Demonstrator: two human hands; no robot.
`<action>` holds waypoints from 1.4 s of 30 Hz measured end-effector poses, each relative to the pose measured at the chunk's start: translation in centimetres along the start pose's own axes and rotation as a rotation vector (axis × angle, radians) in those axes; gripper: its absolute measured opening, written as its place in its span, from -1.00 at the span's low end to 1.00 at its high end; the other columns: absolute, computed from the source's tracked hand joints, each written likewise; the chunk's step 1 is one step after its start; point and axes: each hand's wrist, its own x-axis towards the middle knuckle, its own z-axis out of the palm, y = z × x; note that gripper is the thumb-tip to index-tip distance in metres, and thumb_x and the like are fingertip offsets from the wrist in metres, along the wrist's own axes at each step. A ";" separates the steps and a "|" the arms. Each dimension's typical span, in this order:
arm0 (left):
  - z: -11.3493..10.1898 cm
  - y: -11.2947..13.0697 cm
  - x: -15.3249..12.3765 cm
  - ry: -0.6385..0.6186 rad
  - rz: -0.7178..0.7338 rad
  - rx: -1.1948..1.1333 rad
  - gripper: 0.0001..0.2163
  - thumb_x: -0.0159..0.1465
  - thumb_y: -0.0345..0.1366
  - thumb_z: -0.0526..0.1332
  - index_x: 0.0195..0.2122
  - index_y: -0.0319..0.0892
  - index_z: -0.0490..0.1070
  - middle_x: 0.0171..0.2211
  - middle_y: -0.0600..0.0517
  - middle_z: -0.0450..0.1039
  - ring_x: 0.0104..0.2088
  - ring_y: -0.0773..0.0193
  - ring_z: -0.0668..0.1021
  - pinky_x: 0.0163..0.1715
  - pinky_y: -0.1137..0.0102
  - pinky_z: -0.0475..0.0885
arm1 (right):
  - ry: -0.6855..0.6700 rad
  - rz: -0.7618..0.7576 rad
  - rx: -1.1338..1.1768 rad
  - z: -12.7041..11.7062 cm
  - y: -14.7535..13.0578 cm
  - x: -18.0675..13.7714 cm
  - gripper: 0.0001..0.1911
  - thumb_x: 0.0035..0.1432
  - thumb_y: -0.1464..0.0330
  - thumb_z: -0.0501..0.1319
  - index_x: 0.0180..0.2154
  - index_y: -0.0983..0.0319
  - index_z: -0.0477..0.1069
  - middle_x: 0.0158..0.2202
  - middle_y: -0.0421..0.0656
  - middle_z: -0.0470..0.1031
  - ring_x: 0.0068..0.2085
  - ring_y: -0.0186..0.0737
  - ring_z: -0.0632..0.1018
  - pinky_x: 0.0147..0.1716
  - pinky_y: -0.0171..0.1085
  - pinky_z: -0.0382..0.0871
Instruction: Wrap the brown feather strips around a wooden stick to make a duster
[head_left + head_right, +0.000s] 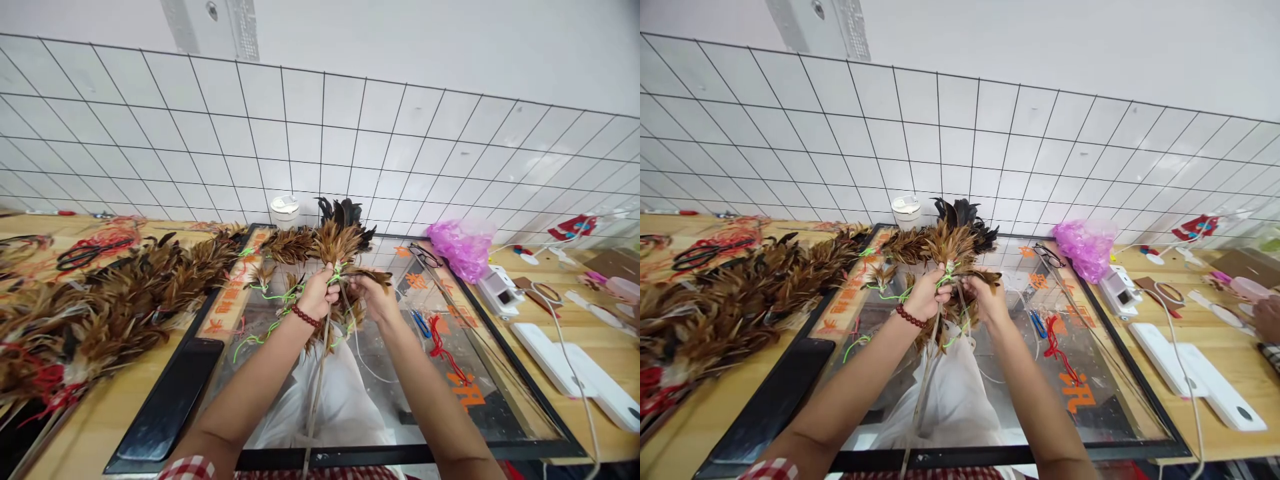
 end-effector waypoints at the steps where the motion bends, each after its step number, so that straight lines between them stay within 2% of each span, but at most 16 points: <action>1: 0.0 0.1 0.0 -0.002 -0.015 -0.003 -0.80 0.23 -0.29 0.24 -0.38 -0.19 0.18 -0.59 0.21 0.10 -0.76 0.58 0.14 -0.81 0.67 -0.08 | -0.024 -0.076 -0.004 -0.4 -0.3 -0.1 -0.80 -0.24 0.43 0.39 -0.46 0.21 0.44 -0.47 -0.25 0.50 -0.39 -0.31 0.52 -0.37 -0.33 0.42; 3: 0.1 0.0 -0.2 -0.030 -0.031 0.002 -0.80 0.24 -0.31 0.24 -0.38 -0.20 0.18 -0.59 0.21 0.11 -0.76 0.59 0.14 -0.81 0.67 -0.08 | -0.051 -0.162 -0.010 -0.8 -0.8 -0.4 -0.78 -0.23 0.44 0.41 -0.44 0.20 0.45 -0.37 -0.22 0.54 -0.30 -0.29 0.53 -0.26 -0.31 0.42; 4: 0.1 0.0 -0.2 -0.042 -0.020 0.004 -0.80 0.23 -0.31 0.24 -0.39 -0.20 0.18 -0.59 0.21 0.10 -0.76 0.59 0.14 -0.80 0.67 -0.07 | -0.055 -0.145 0.008 -0.8 -1.1 -0.7 -0.76 -0.23 0.43 0.42 -0.42 0.20 0.45 -0.34 -0.22 0.55 -0.27 -0.28 0.53 -0.23 -0.30 0.42; 5: 0.2 -0.1 -0.3 -0.045 0.001 0.004 -0.79 0.22 -0.31 0.25 -0.40 -0.20 0.17 -0.59 0.22 0.10 -0.75 0.59 0.14 -0.80 0.67 -0.07 | -0.051 -0.080 0.039 -0.6 -1.2 -1.0 -0.73 -0.24 0.43 0.43 -0.40 0.21 0.44 -0.34 -0.22 0.55 -0.27 -0.29 0.53 -0.24 -0.30 0.43; 7: 0.4 -0.4 -0.4 -0.029 0.051 0.009 -0.75 0.20 -0.29 0.29 -0.41 -0.20 0.16 -0.60 0.23 0.09 -0.75 0.60 0.14 -0.79 0.67 -0.07 | -0.040 0.131 0.114 0.1 -1.2 -1.7 -0.68 -0.25 0.38 0.46 -0.40 0.22 0.42 -0.41 -0.24 0.51 -0.38 -0.34 0.51 -0.38 -0.35 0.41; 9: 0.6 -0.6 -0.4 -0.024 0.076 0.042 -0.73 0.17 -0.26 0.32 -0.40 -0.20 0.18 -0.60 0.23 0.10 -0.75 0.60 0.14 -0.80 0.67 -0.07 | -0.024 0.309 0.162 1.2 -0.8 -2.2 -0.65 -0.24 0.29 0.48 -0.44 0.24 0.38 -0.52 -0.28 0.43 -0.51 -0.42 0.42 -0.57 -0.42 0.28; 10: 0.7 -0.7 -0.4 -0.030 0.079 0.066 -0.73 0.17 -0.24 0.32 -0.39 -0.20 0.20 -0.60 0.23 0.11 -0.76 0.60 0.14 -0.80 0.67 -0.07 | -0.012 0.345 0.172 1.7 -0.5 -2.3 -0.62 -0.24 0.24 0.48 -0.46 0.24 0.35 -0.55 -0.30 0.38 -0.56 -0.45 0.36 -0.64 -0.44 0.19; 13: 0.8 -1.0 -0.5 -0.048 0.066 0.120 -0.74 0.20 -0.21 0.28 -0.40 -0.20 0.20 -0.62 0.21 0.14 -0.76 0.59 0.14 -0.80 0.66 -0.07 | 0.036 0.263 0.136 2.7 0.0 -1.9 -0.56 -0.28 0.20 0.48 -0.54 0.24 0.26 -0.65 -0.35 0.27 -0.63 -0.49 0.24 -0.69 -0.45 0.04; 17: 0.5 -0.6 -0.6 -0.054 0.004 0.082 -0.76 0.22 -0.19 0.27 -0.36 -0.20 0.22 -0.59 0.19 0.18 -0.76 0.59 0.13 -0.80 0.66 -0.09 | 0.037 0.046 0.009 2.1 -0.5 -1.1 -0.63 -0.26 0.26 0.46 -0.56 0.23 0.29 -0.64 -0.32 0.29 -0.60 -0.45 0.26 -0.61 -0.39 0.15; 20: 0.1 -0.1 -0.5 -0.059 -0.042 0.034 -0.77 0.22 -0.21 0.27 -0.33 -0.23 0.25 -0.56 0.16 0.23 -0.75 0.61 0.11 -0.80 0.67 -0.10 | 0.014 -0.075 0.058 0.8 -1.5 -1.3 -0.70 -0.25 0.31 0.43 -0.52 0.21 0.33 -0.56 -0.30 0.36 -0.54 -0.42 0.32 -0.53 -0.36 0.25; 24: -0.1 0.1 -0.3 -0.051 -0.094 0.021 -0.78 0.25 -0.21 0.22 -0.37 -0.24 0.24 -0.57 0.12 0.25 -0.75 0.60 0.09 -0.80 0.67 -0.12 | -0.111 -0.025 0.096 -0.3 -2.2 -1.1 -0.71 -0.36 0.34 0.45 -0.55 0.18 0.38 -0.52 -0.28 0.44 -0.47 -0.34 0.43 -0.39 -0.28 0.37; 28: 0.3 -0.1 -0.6 -0.084 -0.159 0.081 -0.81 0.28 -0.27 0.16 -0.42 -0.22 0.20 -0.62 0.15 0.17 -0.77 0.58 0.07 -0.79 0.66 -0.14 | -0.204 -0.027 -0.079 0.5 -1.6 0.0 -0.75 -0.32 0.31 0.45 -0.53 0.19 0.45 -0.49 -0.24 0.48 -0.46 -0.30 0.45 -0.39 -0.26 0.38; 31: 0.4 -0.1 -1.0 -0.170 -0.161 0.123 -0.82 0.29 -0.23 0.15 -0.38 -0.22 0.22 -0.57 0.10 0.25 -0.76 0.59 0.09 -0.78 0.66 -0.15 | -0.156 -0.100 -0.192 1.1 -0.9 0.7 -0.76 -0.26 0.26 0.43 -0.49 0.18 0.46 -0.50 -0.25 0.45 -0.47 -0.31 0.41 -0.43 -0.29 0.33; 35: 0.1 -0.1 -1.2 -0.248 -0.104 0.197 -0.68 0.18 -0.09 0.27 -0.37 -0.21 0.21 -0.54 0.10 0.27 -0.74 0.61 0.09 -0.78 0.66 -0.15 | -0.058 -0.180 -0.291 1.1 -0.3 0.9 -0.76 -0.23 0.25 0.40 -0.51 0.20 0.42 -0.51 -0.27 0.43 -0.44 -0.33 0.38 -0.37 -0.31 0.29; 39: -0.3 -0.6 -1.2 -0.246 -0.019 0.310 -0.62 0.03 -0.13 0.41 -0.36 -0.21 0.24 -0.53 0.16 0.23 -0.71 0.61 0.15 -0.76 0.67 -0.11 | -0.053 -0.179 -0.325 0.9 -0.2 0.7 -0.74 -0.24 0.24 0.40 -0.52 0.20 0.39 -0.52 -0.28 0.41 -0.44 -0.32 0.37 -0.36 -0.31 0.27; 42: -0.4 -0.7 -1.3 -0.225 0.017 0.353 -0.62 0.02 -0.15 0.41 -0.39 -0.20 0.22 -0.55 0.18 0.21 -0.71 0.61 0.15 -0.76 0.66 -0.09 | -0.020 -0.180 -0.275 0.9 -0.2 0.4 -0.70 -0.25 0.24 0.42 -0.48 0.20 0.37 -0.50 -0.28 0.39 -0.42 -0.31 0.37 -0.36 -0.32 0.29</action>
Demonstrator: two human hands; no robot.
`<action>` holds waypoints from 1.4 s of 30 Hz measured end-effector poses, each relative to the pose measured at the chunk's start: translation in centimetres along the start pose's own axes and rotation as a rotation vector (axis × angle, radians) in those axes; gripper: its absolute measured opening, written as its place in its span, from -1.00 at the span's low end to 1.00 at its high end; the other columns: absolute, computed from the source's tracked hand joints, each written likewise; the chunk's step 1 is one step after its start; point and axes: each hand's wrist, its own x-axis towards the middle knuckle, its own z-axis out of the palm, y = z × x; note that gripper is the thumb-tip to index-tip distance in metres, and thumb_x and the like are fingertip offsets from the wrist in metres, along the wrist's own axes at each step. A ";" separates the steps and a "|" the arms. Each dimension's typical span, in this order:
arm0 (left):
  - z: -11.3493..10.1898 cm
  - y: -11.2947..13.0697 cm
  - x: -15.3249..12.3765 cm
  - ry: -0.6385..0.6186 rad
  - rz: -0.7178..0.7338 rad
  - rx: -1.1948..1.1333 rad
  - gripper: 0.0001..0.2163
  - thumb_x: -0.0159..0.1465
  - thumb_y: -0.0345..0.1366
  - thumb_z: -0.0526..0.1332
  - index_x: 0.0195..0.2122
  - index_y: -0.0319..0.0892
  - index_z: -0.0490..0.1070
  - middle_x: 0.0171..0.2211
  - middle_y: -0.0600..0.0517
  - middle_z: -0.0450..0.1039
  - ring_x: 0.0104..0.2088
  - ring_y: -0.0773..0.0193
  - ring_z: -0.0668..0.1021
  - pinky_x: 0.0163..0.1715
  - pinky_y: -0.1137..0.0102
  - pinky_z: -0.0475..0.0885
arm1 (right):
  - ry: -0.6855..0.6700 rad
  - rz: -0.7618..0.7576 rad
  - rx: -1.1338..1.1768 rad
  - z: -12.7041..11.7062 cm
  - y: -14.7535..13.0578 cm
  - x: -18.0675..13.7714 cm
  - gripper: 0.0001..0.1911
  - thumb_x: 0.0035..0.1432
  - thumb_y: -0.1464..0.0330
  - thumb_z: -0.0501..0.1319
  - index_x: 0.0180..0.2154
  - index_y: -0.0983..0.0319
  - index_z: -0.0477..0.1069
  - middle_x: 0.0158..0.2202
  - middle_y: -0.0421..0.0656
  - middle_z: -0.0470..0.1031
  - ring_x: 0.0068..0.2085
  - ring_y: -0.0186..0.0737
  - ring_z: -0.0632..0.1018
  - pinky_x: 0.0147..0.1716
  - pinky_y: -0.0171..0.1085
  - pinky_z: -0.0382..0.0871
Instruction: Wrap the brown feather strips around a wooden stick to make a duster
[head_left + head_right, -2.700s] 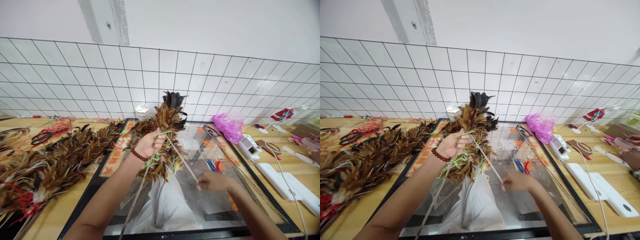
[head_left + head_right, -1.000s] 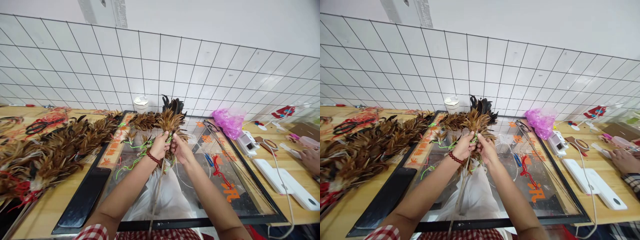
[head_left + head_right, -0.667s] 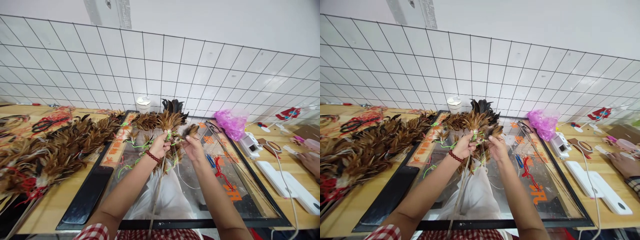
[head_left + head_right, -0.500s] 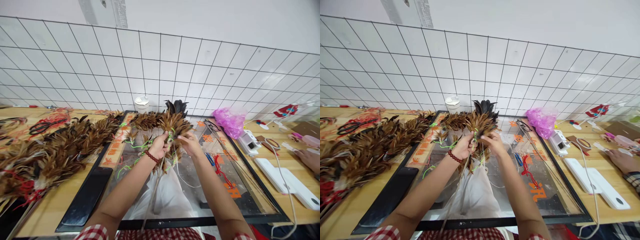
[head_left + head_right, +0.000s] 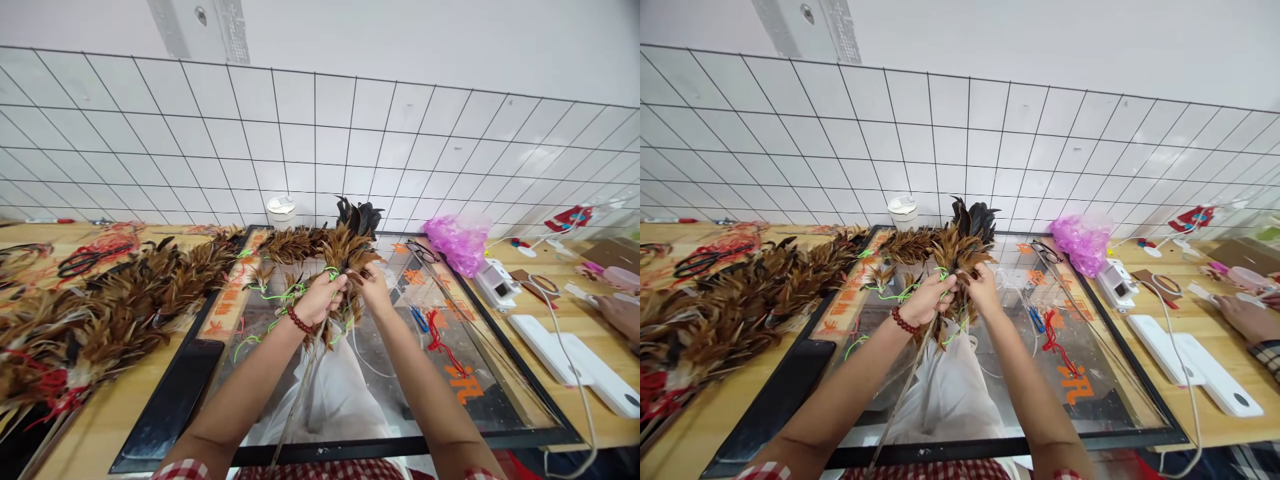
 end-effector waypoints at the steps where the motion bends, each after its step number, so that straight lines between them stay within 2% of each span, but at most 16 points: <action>1: 0.0 0.1 -0.1 0.001 0.006 0.004 -0.62 0.02 -0.14 0.41 -0.40 -0.20 0.21 -0.56 0.18 0.22 -0.71 0.61 0.14 -0.76 0.66 -0.09 | 0.021 -0.006 0.045 0.0 0.0 -0.2 -0.69 -0.23 0.25 0.42 -0.43 0.19 0.37 -0.46 -0.27 0.40 -0.40 -0.31 0.38 -0.33 -0.32 0.30; 3: -0.1 0.6 -0.2 -0.006 0.010 0.010 -0.61 0.03 -0.13 0.40 -0.42 -0.19 0.18 -0.55 0.17 0.23 -0.72 0.61 0.12 -0.76 0.65 -0.09 | 0.011 0.006 0.166 -0.1 0.0 -0.6 -0.63 -0.22 0.27 0.43 -0.33 0.17 0.38 -0.38 -0.27 0.43 -0.33 -0.31 0.43 -0.26 -0.32 0.33; 6: -0.2 1.4 -0.4 -0.022 0.011 0.035 -0.62 0.03 -0.13 0.39 -0.44 -0.20 0.18 -0.55 0.16 0.24 -0.73 0.61 0.10 -0.76 0.63 -0.11 | -0.227 0.186 0.313 -0.2 0.2 -1.2 -0.54 -0.26 0.29 0.45 -0.25 0.18 0.39 -0.35 -0.24 0.45 -0.29 -0.30 0.47 -0.22 -0.31 0.36; 8: -0.3 1.8 -0.5 -0.030 0.010 0.057 -0.63 0.05 -0.13 0.38 -0.44 -0.21 0.19 -0.57 0.17 0.22 -0.74 0.62 0.08 -0.76 0.63 -0.11 | -0.371 0.315 0.346 -0.3 0.2 -1.5 -0.54 -0.25 0.28 0.46 -0.25 0.21 0.39 -0.38 -0.23 0.45 -0.41 -0.36 0.43 -0.33 -0.33 0.36; 9: -0.4 1.9 -0.5 -0.028 0.009 0.067 -0.64 0.05 -0.14 0.37 -0.44 -0.21 0.19 -0.57 0.17 0.22 -0.74 0.62 0.08 -0.76 0.63 -0.11 | -0.382 0.344 0.347 -0.3 0.2 -1.5 -0.56 -0.23 0.27 0.46 -0.26 0.21 0.39 -0.42 -0.25 0.44 -0.50 -0.42 0.37 -0.44 -0.36 0.32; 11: -0.6 1.9 -0.6 -0.022 0.004 0.088 -0.66 0.07 -0.16 0.37 -0.41 -0.20 0.20 -0.55 0.16 0.24 -0.73 0.62 0.09 -0.75 0.64 -0.11 | -0.304 0.334 0.325 -0.2 0.0 -1.5 -0.58 -0.22 0.22 0.46 -0.34 0.22 0.36 -0.54 -0.33 0.35 -0.64 -0.52 0.16 -0.64 -0.43 0.10; 14: -0.7 1.6 -0.8 -0.050 -0.018 0.123 -0.66 0.06 -0.17 0.38 -0.40 -0.19 0.20 -0.54 0.16 0.23 -0.72 0.61 0.09 -0.74 0.64 -0.11 | -0.174 0.271 0.245 0.0 -0.5 -1.3 -0.54 -0.28 0.16 0.48 -0.54 0.23 0.25 -0.71 -0.43 0.07 -0.68 -0.55 -0.04 -0.70 -0.42 -0.20; 16: -0.6 1.3 -1.0 -0.104 -0.026 0.151 -0.63 0.03 -0.16 0.40 -0.42 -0.19 0.18 -0.59 0.22 0.12 -0.72 0.61 0.08 -0.73 0.63 -0.11 | -0.155 0.246 0.208 0.3 -0.8 -1.3 -0.49 -0.30 0.13 0.47 -0.61 0.22 0.17 -0.74 -0.44 -0.02 -0.68 -0.55 -0.04 -0.69 -0.41 -0.22; 19: -0.2 1.0 -1.0 -0.118 0.006 0.204 -0.60 0.04 -0.07 0.39 -0.46 -0.19 0.17 -0.66 0.27 -0.02 -0.72 0.59 0.06 -0.73 0.62 -0.10 | -0.130 0.239 0.223 0.6 -0.9 -1.6 -0.49 -0.30 0.12 0.47 -0.62 0.22 0.17 -0.75 -0.41 0.06 -0.69 -0.55 -0.01 -0.69 -0.39 -0.22; 24: 0.2 0.5 -0.7 -0.014 0.058 0.252 -0.58 0.07 -0.03 0.35 -0.42 -0.15 0.13 -0.65 0.27 0.06 -0.74 0.57 0.10 -0.76 0.60 -0.07 | -0.130 0.289 0.296 0.7 -0.4 -2.1 -0.53 -0.30 0.13 0.46 -0.58 0.23 0.25 -0.69 -0.34 0.25 -0.70 -0.55 0.01 -0.69 -0.40 -0.23; 27: 0.0 0.3 -0.7 -0.020 0.058 0.320 -0.60 0.10 -0.06 0.34 -0.42 -0.13 0.10 -0.67 0.29 0.02 -0.75 0.55 0.11 -0.76 0.59 -0.04 | -0.130 0.320 0.367 1.0 0.1 -2.3 -0.50 -0.33 0.17 0.49 -0.59 0.23 0.20 -0.71 -0.41 0.10 -0.69 -0.57 -0.04 -0.69 -0.42 -0.26; 31: -0.7 0.8 -1.0 0.021 0.075 0.360 -0.66 0.14 -0.10 0.30 -0.41 -0.13 0.12 -0.62 0.23 0.14 -0.74 0.54 0.14 -0.76 0.58 0.00 | -0.147 0.349 0.388 1.1 0.6 -2.6 -0.47 -0.30 0.12 0.48 -0.56 0.20 0.16 -0.70 -0.45 -0.03 -0.68 -0.55 -0.09 -0.69 -0.43 -0.27; 35: -1.7 2.4 -1.3 0.051 0.090 0.395 -0.72 0.17 -0.15 0.26 -0.42 -0.13 0.14 -0.59 0.19 0.18 -0.70 0.50 0.17 -0.75 0.57 0.02 | -0.298 0.245 0.075 -0.4 0.5 -2.5 -0.58 -0.15 0.04 0.38 -0.45 0.22 0.34 -0.67 -0.38 0.16 -0.65 -0.47 0.10 -0.65 -0.41 -0.04; 38: -2.4 3.2 -1.0 0.106 0.176 0.585 -0.78 0.19 -0.23 0.23 -0.44 -0.14 0.18 -0.60 0.17 0.18 -0.66 0.43 0.23 -0.68 0.52 0.14 | -0.397 -0.024 -0.376 -1.8 -1.0 -2.5 -0.69 0.09 0.10 0.23 -0.41 0.24 0.45 -0.55 -0.24 0.40 -0.51 -0.35 0.34 -0.48 -0.35 0.18; 40: -2.5 3.4 -0.6 0.153 0.237 0.821 -0.84 0.20 -0.29 0.22 -0.44 -0.15 0.23 -0.56 0.11 0.27 -0.57 0.35 0.34 -0.57 0.47 0.25 | -0.456 -0.244 -0.745 -2.2 -2.8 -2.7 -0.73 0.23 0.23 0.09 -0.34 0.23 0.48 -0.45 -0.17 0.49 -0.42 -0.29 0.42 -0.41 -0.32 0.19; 42: -2.3 3.3 -0.1 0.192 0.247 1.107 -0.89 0.21 -0.32 0.19 -0.42 -0.18 0.27 -0.48 0.00 0.37 -0.44 0.24 0.44 -0.43 0.40 0.32 | -0.494 -0.437 -1.136 -2.1 -4.9 -2.9 -0.73 0.25 0.36 0.03 -0.28 0.23 0.50 -0.37 -0.12 0.51 -0.39 -0.27 0.45 -0.44 -0.32 0.12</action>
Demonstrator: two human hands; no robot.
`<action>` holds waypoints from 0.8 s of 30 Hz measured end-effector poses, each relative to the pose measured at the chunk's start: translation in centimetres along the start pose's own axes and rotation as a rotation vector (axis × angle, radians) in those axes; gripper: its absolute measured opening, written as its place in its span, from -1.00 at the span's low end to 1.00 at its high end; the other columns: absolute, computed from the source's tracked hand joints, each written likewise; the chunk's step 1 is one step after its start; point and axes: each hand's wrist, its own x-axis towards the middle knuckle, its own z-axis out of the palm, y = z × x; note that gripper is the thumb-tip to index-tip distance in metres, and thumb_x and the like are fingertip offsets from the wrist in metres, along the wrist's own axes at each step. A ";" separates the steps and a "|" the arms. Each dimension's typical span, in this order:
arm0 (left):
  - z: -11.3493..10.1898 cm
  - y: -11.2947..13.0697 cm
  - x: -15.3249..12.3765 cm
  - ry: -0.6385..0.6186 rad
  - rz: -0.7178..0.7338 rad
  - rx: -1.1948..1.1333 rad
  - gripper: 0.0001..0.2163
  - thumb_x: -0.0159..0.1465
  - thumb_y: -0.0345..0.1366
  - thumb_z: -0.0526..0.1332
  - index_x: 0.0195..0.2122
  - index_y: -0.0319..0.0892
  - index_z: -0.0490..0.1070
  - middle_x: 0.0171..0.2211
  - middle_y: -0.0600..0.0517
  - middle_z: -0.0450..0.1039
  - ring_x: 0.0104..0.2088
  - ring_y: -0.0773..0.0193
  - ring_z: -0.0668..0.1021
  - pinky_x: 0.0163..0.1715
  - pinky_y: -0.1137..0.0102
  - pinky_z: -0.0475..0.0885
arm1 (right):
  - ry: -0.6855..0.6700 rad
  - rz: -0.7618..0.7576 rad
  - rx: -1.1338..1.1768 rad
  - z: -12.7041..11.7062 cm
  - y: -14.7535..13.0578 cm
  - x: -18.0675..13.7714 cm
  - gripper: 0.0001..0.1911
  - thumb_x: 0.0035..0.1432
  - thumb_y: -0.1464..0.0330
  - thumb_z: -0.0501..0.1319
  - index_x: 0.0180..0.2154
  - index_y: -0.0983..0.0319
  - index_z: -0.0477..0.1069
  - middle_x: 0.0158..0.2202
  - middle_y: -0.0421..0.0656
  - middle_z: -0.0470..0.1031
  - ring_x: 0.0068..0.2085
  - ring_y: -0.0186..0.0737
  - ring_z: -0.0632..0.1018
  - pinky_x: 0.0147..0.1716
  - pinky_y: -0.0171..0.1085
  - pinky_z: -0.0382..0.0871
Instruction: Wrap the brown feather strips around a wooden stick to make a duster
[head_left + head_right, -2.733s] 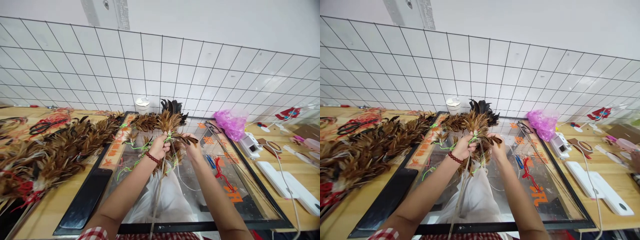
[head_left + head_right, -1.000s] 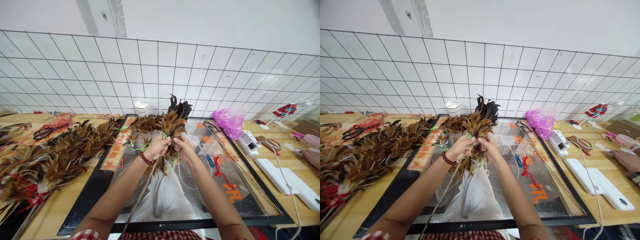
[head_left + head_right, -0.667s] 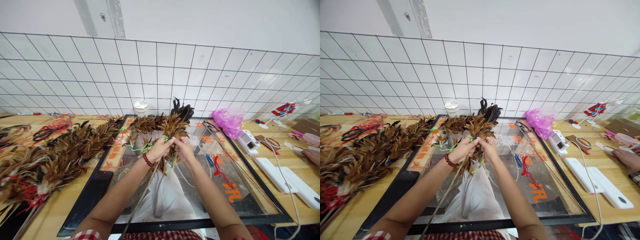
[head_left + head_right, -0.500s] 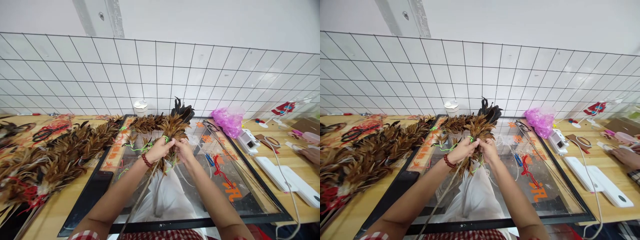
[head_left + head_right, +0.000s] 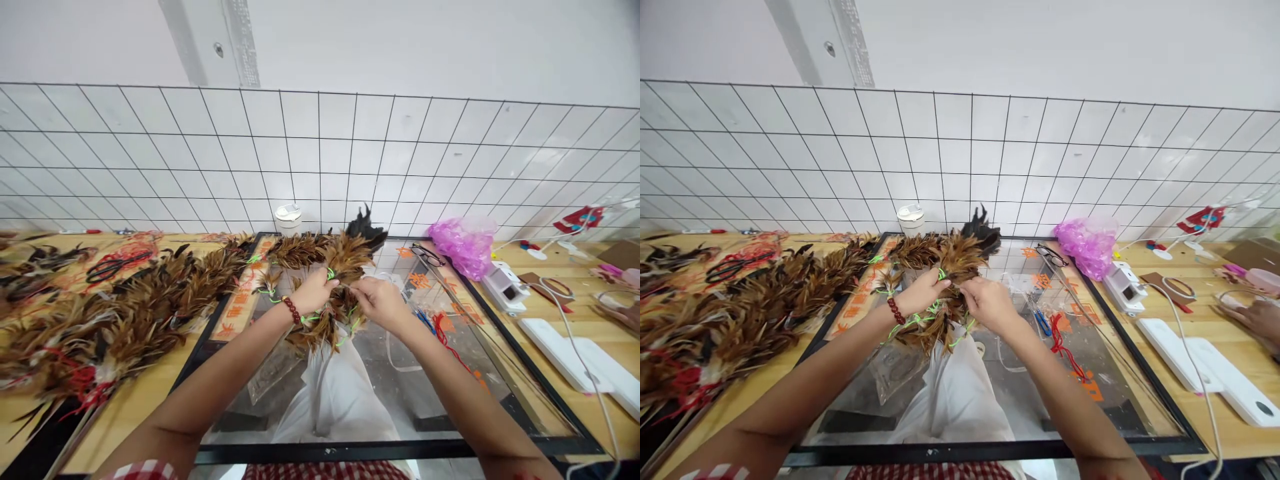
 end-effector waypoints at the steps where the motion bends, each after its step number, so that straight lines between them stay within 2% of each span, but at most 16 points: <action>1: 0.2 0.1 0.2 -0.015 0.000 0.130 -0.90 0.23 -0.32 0.17 -0.39 -0.20 0.29 -0.44 -0.05 0.40 -0.38 0.19 0.47 -0.38 0.37 0.33 | -0.030 -0.048 -0.179 -0.9 -0.5 0.2 -0.74 0.24 0.40 0.02 -0.27 0.23 0.50 -0.35 -0.10 0.51 -0.40 -0.27 0.45 -0.48 -0.30 0.06; 4: 0.9 0.4 0.3 -0.118 0.025 0.355 -0.85 0.29 -0.27 0.10 -0.28 -0.26 0.32 -0.34 -0.18 0.47 -0.30 0.11 0.52 -0.32 0.32 0.35 | -0.116 -0.207 -0.496 -2.7 -1.8 1.3 -0.77 0.19 0.45 0.04 -0.29 0.25 0.49 -0.35 -0.08 0.49 -0.45 -0.28 0.42 -0.53 -0.26 -0.08; 7: 1.3 0.6 -0.4 -0.231 0.117 0.485 -0.81 0.30 -0.28 0.08 -0.19 -0.31 0.34 -0.28 -0.26 0.49 -0.27 0.06 0.55 -0.31 0.30 0.37 | -0.158 -0.353 -0.549 -3.4 -1.9 2.8 -0.78 0.19 0.44 0.06 -0.31 0.25 0.49 -0.33 -0.09 0.49 -0.44 -0.30 0.42 -0.53 -0.26 -0.10; 9: 1.4 0.7 -1.2 -0.281 0.183 0.613 -0.79 0.31 -0.30 0.06 -0.15 -0.36 0.33 -0.29 -0.30 0.48 -0.28 0.01 0.56 -0.31 0.25 0.39 | -0.171 -0.362 -0.503 -3.3 -1.3 3.6 -0.78 0.18 0.43 0.08 -0.30 0.22 0.52 -0.31 -0.11 0.50 -0.43 -0.30 0.43 -0.53 -0.27 -0.09; 13: 1.2 0.6 -3.2 -0.303 0.347 0.865 -0.73 0.33 -0.38 -0.05 -0.05 -0.41 0.30 -0.29 -0.30 0.44 -0.32 -0.03 0.57 -0.37 0.19 0.43 | -0.179 -0.292 -0.206 -1.9 0.8 4.7 -0.77 0.15 0.44 0.12 -0.30 0.18 0.56 -0.30 -0.16 0.55 -0.34 -0.29 0.49 -0.45 -0.33 0.10; 16: 0.9 0.6 -4.3 -0.257 0.461 0.998 -0.64 0.31 -0.49 -0.16 0.03 -0.40 0.28 -0.26 -0.28 0.40 -0.33 0.01 0.57 -0.42 0.22 0.44 | -0.262 -0.173 0.114 -0.2 2.5 5.3 -0.83 0.11 0.43 0.18 -0.37 0.23 0.57 -0.38 -0.18 0.57 -0.34 -0.30 0.50 -0.34 -0.35 0.23; 20: 0.4 1.0 -5.2 -0.172 0.521 1.063 -0.57 0.33 -0.47 -0.20 0.19 -0.32 0.16 -0.26 -0.25 0.39 -0.38 0.05 0.56 -0.48 0.26 0.43 | -0.358 -0.045 0.473 2.1 3.9 6.1 -0.82 0.06 0.39 0.19 -0.39 0.28 0.56 -0.43 -0.19 0.57 -0.36 -0.30 0.51 -0.29 -0.34 0.32; 22: 0.1 1.4 -5.4 -0.208 0.556 1.059 -0.58 0.32 -0.48 -0.18 0.18 -0.31 0.17 -0.26 -0.24 0.40 -0.40 0.05 0.56 -0.48 0.25 0.42 | -0.389 -0.028 0.594 2.8 4.4 6.5 -0.79 0.04 0.30 0.22 -0.39 0.30 0.56 -0.41 -0.18 0.57 -0.35 -0.28 0.51 -0.26 -0.32 0.34; 24: -0.5 1.7 -5.5 -0.304 0.594 1.032 -0.63 0.30 -0.49 -0.13 0.09 -0.31 0.26 -0.26 -0.23 0.41 -0.39 0.05 0.56 -0.46 0.25 0.41 | -0.442 0.022 0.664 2.7 5.2 6.5 -0.73 -0.02 0.21 0.27 -0.41 0.31 0.55 -0.43 -0.17 0.55 -0.37 -0.28 0.49 -0.28 -0.30 0.35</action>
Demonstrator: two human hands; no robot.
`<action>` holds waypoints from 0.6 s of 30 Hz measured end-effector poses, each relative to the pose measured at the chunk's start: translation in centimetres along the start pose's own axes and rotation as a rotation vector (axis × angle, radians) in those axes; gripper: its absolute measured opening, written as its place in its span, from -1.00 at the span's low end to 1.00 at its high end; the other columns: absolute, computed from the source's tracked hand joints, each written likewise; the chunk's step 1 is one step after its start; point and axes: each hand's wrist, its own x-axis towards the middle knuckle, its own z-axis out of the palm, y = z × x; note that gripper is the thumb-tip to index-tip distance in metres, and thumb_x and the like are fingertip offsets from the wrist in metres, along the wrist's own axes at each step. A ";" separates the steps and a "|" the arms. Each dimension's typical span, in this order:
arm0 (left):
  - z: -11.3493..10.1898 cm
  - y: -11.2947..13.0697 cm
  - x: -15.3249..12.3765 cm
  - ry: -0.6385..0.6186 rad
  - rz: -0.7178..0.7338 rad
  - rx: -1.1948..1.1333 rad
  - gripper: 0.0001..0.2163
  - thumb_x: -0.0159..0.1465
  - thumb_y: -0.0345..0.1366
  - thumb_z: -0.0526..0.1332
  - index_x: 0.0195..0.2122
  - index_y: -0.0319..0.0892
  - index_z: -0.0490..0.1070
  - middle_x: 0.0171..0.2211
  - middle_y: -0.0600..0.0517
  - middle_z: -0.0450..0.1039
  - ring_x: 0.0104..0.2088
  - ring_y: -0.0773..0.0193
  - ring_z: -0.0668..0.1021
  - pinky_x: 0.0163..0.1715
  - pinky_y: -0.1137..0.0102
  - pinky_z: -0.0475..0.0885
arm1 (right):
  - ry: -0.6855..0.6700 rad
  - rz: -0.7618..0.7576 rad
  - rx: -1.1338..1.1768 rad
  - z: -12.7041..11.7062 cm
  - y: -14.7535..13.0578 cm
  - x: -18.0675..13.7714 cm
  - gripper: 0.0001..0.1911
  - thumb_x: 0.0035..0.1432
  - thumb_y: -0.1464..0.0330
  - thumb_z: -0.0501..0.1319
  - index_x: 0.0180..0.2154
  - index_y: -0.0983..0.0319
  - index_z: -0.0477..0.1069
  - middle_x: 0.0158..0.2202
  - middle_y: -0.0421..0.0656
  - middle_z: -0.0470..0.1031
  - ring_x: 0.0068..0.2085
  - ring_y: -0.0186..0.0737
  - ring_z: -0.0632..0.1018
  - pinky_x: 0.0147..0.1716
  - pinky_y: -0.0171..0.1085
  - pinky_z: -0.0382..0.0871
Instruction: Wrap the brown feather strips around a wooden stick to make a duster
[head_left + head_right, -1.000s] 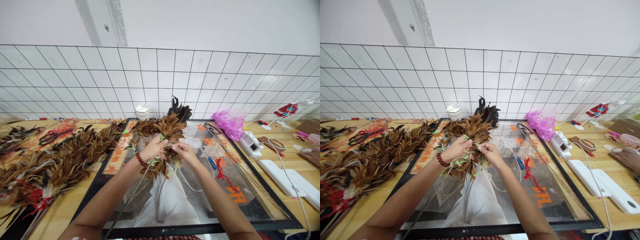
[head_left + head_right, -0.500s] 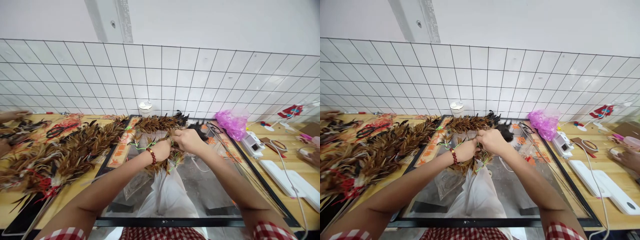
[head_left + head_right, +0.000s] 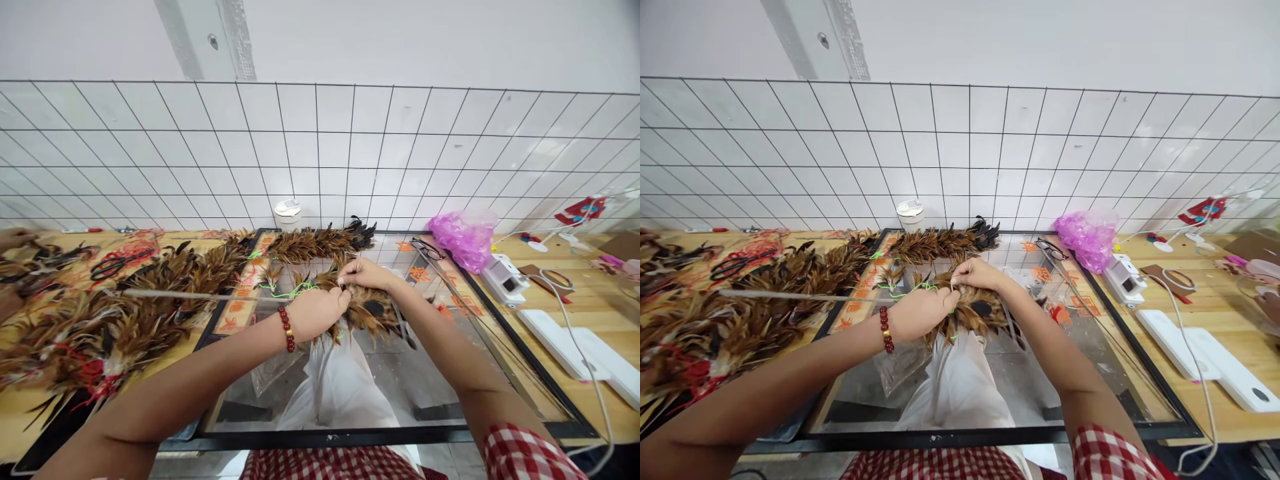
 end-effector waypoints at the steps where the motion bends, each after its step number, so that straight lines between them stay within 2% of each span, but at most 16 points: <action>1: -0.3 -0.3 -0.2 -0.033 0.034 -0.026 -0.66 0.29 -0.49 -0.10 0.04 -0.31 0.29 -0.27 -0.22 0.42 -0.38 0.05 0.55 -0.44 0.25 0.41 | -0.016 0.044 0.028 -0.6 0.4 -0.4 -0.70 -0.06 0.18 0.29 -0.42 0.31 0.55 -0.45 -0.17 0.54 -0.39 -0.30 0.47 -0.30 -0.31 0.34; 3: -0.8 -1.4 -0.6 -0.104 0.060 -0.088 -0.73 0.27 -0.45 -0.03 -0.04 -0.29 0.33 -0.26 -0.20 0.45 -0.36 0.06 0.55 -0.42 0.28 0.39 | -0.024 0.173 0.058 -2.2 1.2 -2.0 -0.66 -0.11 0.14 0.33 -0.43 0.31 0.54 -0.51 -0.20 0.49 -0.49 -0.36 0.39 -0.41 -0.34 0.29; 6: -1.7 -4.0 -1.4 -0.170 -0.003 -0.233 -0.82 0.25 -0.36 0.06 -0.15 -0.25 0.35 -0.27 -0.17 0.47 -0.32 0.07 0.54 -0.39 0.32 0.36 | 0.005 0.363 0.067 -4.7 2.7 -5.9 -0.64 -0.12 0.12 0.32 -0.40 0.31 0.53 -0.62 -0.27 0.35 -0.62 -0.46 0.19 -0.61 -0.39 0.07; 9: -2.5 -6.4 -2.1 -0.092 -0.089 -0.502 -0.91 0.24 -0.30 0.11 -0.30 -0.20 0.33 -0.34 -0.09 0.46 -0.31 0.14 0.51 -0.35 0.37 0.33 | 0.071 0.427 0.086 -5.8 3.8 -10.0 -0.65 -0.11 0.10 0.31 -0.47 0.28 0.50 -0.67 -0.29 0.26 -0.63 -0.46 0.13 -0.64 -0.38 -0.01; 13: -2.7 -7.9 -2.0 0.077 -0.294 -1.055 -0.80 0.18 -0.18 0.21 -0.43 -0.19 0.28 -0.49 0.04 0.34 -0.54 0.36 0.33 -0.56 0.46 0.21 | 0.130 0.378 0.106 -4.3 4.3 -13.4 -0.61 -0.08 0.06 0.30 -0.45 0.29 0.50 -0.56 -0.22 0.38 -0.52 -0.39 0.32 -0.50 -0.35 0.20; 15: -2.4 -7.8 -1.5 0.100 -0.404 -1.370 -0.73 0.15 -0.10 0.25 -0.41 -0.20 0.28 -0.49 0.06 0.32 -0.64 0.48 0.17 -0.67 0.51 0.05 | 0.122 0.342 0.119 -2.9 4.2 -14.3 -0.59 -0.04 0.04 0.28 -0.43 0.29 0.51 -0.46 -0.17 0.46 -0.41 -0.32 0.41 -0.36 -0.31 0.29; 18: -1.9 -7.4 -0.7 0.115 -0.451 -1.734 -0.69 0.12 -0.10 0.31 -0.34 -0.25 0.33 -0.44 0.02 0.36 -0.67 0.57 0.05 -0.70 0.57 -0.11 | 0.072 0.337 0.101 -0.8 3.7 -15.1 -0.59 0.00 0.02 0.25 -0.43 0.26 0.51 -0.45 -0.18 0.47 -0.38 -0.28 0.43 -0.30 -0.29 0.30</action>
